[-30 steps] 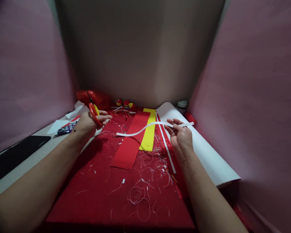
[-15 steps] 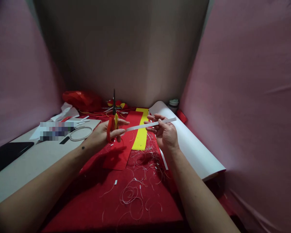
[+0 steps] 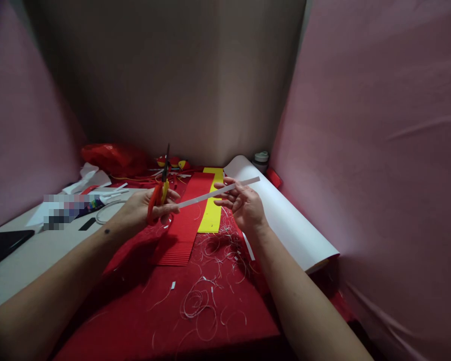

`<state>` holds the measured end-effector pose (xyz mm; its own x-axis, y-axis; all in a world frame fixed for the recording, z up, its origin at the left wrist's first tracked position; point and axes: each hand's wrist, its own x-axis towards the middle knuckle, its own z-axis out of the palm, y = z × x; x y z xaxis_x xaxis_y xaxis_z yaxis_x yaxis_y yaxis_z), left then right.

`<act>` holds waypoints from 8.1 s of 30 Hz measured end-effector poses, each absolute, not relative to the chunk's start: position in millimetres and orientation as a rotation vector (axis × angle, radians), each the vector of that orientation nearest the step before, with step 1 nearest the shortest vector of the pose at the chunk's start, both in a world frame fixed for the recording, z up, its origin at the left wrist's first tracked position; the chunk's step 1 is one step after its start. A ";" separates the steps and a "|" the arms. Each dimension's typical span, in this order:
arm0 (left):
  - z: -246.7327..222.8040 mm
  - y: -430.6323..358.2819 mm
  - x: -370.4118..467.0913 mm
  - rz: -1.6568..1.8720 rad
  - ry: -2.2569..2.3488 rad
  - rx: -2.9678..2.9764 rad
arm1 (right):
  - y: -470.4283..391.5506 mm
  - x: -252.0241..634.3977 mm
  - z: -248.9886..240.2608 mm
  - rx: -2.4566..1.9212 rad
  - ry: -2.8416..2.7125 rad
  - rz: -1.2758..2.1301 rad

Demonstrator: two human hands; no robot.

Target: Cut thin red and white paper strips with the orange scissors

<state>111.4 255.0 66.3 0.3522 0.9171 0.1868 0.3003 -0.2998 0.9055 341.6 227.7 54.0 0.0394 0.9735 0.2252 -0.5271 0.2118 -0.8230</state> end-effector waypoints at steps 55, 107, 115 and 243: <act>70.9 259.1 106.0 0.900 1.182 1.738 | 229.4 341.2 55.6 -0.876 -0.751 1.225; 68.0 269.3 92.1 1.210 1.064 1.378 | 128.8 323.7 244.5 -1.125 -1.118 0.946; 131.8 237.2 71.7 1.131 1.180 1.618 | 156.2 306.5 117.4 -0.963 -0.907 1.111; 59.5 204.0 146.1 -0.277 1.342 2.775 | 203.6 322.8 29.4 -0.711 -0.829 1.306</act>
